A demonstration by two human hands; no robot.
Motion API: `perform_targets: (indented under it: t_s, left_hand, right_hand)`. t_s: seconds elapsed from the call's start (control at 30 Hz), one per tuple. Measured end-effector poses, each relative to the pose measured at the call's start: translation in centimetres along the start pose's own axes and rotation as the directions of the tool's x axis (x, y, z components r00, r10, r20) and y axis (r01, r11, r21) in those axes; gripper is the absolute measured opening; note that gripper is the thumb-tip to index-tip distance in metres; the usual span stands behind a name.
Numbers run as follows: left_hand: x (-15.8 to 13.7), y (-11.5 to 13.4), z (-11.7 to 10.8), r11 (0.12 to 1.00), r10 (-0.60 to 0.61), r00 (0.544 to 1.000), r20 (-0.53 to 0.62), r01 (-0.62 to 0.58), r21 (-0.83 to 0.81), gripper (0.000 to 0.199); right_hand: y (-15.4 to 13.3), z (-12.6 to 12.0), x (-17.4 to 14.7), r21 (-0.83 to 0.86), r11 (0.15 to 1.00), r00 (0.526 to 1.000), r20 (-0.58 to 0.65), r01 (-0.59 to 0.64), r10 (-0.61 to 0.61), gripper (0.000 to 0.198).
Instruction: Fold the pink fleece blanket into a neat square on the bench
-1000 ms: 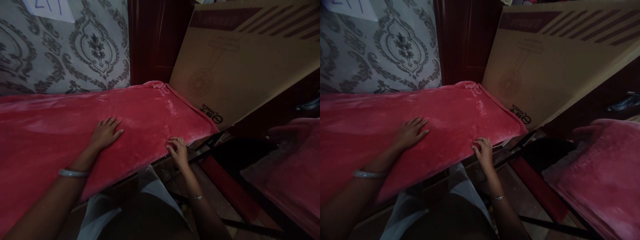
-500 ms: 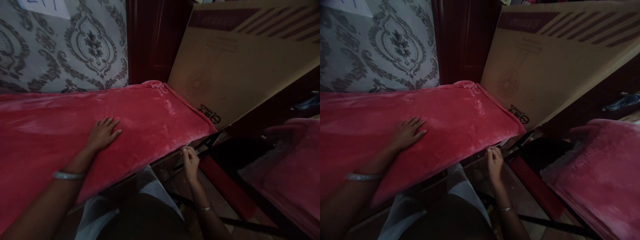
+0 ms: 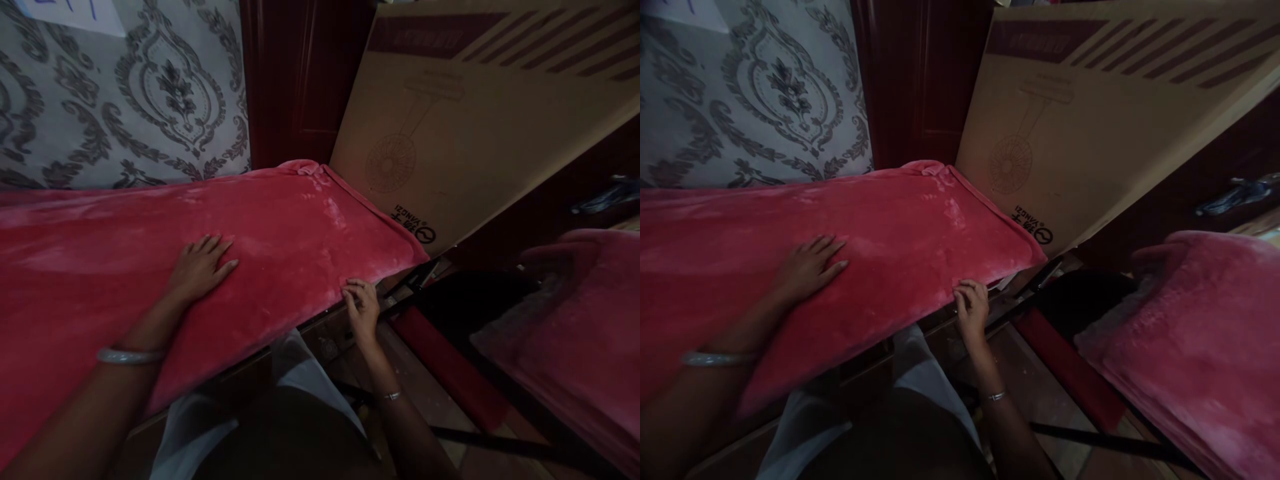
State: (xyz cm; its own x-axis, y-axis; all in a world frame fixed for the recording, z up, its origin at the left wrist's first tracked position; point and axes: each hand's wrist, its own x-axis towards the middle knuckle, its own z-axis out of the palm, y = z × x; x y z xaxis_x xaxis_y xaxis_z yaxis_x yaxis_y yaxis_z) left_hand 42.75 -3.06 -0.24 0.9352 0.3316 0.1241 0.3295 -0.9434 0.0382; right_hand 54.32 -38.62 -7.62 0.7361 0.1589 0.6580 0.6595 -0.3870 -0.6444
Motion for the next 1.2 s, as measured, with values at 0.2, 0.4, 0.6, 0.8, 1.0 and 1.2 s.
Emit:
perform_targets:
  t_s: [0.2,0.4,0.6,0.8,1.0,1.2]
  left_hand:
    - [-0.1,0.2,-0.3,1.0,0.006,1.0,0.006,-0.006,0.006,0.068]
    - [-0.1,0.2,0.0,1.0,0.007,1.0,-0.002,-0.007,0.011,0.067]
    - [-0.3,0.4,-0.2,1.0,0.013,1.0,-0.013,-0.013,0.014,0.066]
    - [-0.2,0.3,-0.2,1.0,0.018,1.0,-0.024,-0.018,-0.002,0.066]
    - [-0.2,0.2,0.0,1.0,0.013,0.999,-0.037,-0.014,-0.02,0.065]
    - [-0.2,0.2,0.1,1.0,0.015,0.999,-0.037,-0.015,-0.004,0.065]
  right_hand:
    - [0.7,-2.1,-2.9,0.095,0.985,0.99,-0.005,-0.142,0.143,0.036]
    - [-1.4,-2.8,-5.2,-0.038,0.999,0.998,0.062,0.029,-0.026,0.019]
    - [-3.5,0.3,-3.6,-0.001,0.971,0.966,0.1,0.24,-0.239,0.02]
    - [-2.5,1.8,-3.2,-0.021,0.972,0.967,0.114,0.233,-0.229,0.009]
    - [-3.0,1.4,-3.2,0.088,0.973,0.977,-0.004,0.213,-0.214,0.012]
    - [-2.0,-1.9,-5.1,0.121,0.993,0.997,0.074,0.011,-0.02,0.025]
